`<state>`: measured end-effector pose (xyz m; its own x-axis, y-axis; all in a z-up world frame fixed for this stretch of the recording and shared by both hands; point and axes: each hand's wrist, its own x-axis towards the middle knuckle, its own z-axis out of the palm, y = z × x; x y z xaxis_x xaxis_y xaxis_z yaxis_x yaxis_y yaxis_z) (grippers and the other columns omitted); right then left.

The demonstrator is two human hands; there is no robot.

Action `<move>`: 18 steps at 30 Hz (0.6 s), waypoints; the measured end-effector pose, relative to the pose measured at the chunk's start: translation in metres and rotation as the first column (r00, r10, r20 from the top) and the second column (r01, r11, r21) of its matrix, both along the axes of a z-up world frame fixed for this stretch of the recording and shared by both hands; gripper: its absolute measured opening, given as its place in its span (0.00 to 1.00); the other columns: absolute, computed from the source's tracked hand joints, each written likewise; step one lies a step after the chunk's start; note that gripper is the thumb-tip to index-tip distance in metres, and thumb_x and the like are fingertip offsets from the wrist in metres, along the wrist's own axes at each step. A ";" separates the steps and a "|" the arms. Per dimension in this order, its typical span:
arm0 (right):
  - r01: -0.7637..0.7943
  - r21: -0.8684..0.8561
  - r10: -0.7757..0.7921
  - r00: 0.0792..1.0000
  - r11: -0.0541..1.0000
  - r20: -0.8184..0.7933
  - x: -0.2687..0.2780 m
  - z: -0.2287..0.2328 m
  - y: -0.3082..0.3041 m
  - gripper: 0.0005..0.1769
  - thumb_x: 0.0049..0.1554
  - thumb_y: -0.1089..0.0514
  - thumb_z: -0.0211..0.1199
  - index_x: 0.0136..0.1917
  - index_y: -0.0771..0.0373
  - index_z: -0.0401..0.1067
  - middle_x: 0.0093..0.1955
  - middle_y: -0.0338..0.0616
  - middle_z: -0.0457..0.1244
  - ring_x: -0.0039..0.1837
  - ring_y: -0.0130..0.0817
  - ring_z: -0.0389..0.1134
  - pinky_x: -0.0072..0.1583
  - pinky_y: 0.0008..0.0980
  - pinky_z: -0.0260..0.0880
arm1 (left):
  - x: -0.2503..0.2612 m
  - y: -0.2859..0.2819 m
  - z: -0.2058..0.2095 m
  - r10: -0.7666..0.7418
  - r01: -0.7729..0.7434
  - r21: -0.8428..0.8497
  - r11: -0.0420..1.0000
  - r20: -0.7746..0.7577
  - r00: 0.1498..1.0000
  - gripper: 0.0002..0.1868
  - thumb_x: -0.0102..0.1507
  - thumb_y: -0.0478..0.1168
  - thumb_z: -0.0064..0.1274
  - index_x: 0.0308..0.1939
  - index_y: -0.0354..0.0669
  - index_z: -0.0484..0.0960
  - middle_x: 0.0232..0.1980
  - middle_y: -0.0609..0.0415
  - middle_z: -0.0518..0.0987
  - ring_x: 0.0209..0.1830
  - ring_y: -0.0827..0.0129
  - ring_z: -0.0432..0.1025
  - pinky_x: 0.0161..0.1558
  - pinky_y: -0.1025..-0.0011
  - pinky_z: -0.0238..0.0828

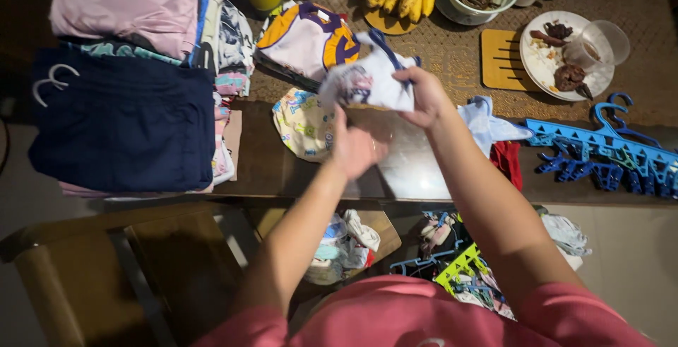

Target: The person folds various small garments, including shirts and shorts, one by one on a wooden table. Each item is smoothed, folded into a compact rectangle, and placed into a growing stack. The person handles the items by hand without using tools.

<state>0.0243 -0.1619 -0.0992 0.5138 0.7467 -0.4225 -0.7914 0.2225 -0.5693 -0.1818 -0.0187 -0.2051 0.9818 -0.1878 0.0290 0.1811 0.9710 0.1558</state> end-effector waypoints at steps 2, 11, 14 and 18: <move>-0.021 0.123 0.022 1.000 0.992 -0.012 0.004 0.014 0.037 0.22 0.70 0.60 0.68 0.73 0.76 0.78 0.63 0.59 0.78 0.60 0.52 0.84 0.60 0.47 0.84 | 0.045 0.053 0.016 0.304 -0.298 0.062 0.953 -0.243 0.921 0.55 0.70 0.83 0.40 0.81 0.41 0.77 0.75 0.43 0.84 0.73 0.47 0.79 0.75 0.43 0.73; 0.228 0.202 -0.275 0.930 0.952 0.245 0.031 0.032 0.137 0.39 0.61 0.75 0.60 0.84 0.69 0.65 0.78 0.64 0.70 0.72 0.59 0.80 0.74 0.63 0.82 | 0.168 0.267 0.073 0.576 -0.569 0.201 0.797 0.031 0.817 0.24 0.85 0.45 0.51 0.76 0.28 0.79 0.73 0.38 0.84 0.76 0.45 0.78 0.83 0.42 0.74; 0.313 0.077 -0.322 0.902 0.947 0.289 0.029 -0.005 0.165 0.53 0.61 0.76 0.61 0.95 0.52 0.57 0.81 0.62 0.68 0.70 0.52 0.79 0.68 0.56 0.88 | 0.164 0.284 0.031 0.645 -0.617 0.275 0.737 -0.015 0.764 0.21 0.83 0.41 0.52 0.76 0.31 0.80 0.76 0.40 0.83 0.78 0.48 0.78 0.83 0.43 0.73; 0.321 -0.357 -0.214 0.927 0.877 0.308 0.022 -0.068 0.178 0.64 0.60 0.77 0.67 0.97 0.39 0.45 0.82 0.55 0.68 0.68 0.49 0.77 0.55 0.47 0.80 | 0.131 0.288 -0.045 0.664 -0.523 0.453 0.721 -0.237 0.709 0.24 0.81 0.38 0.50 0.82 0.49 0.75 0.79 0.46 0.81 0.79 0.50 0.77 0.79 0.41 0.74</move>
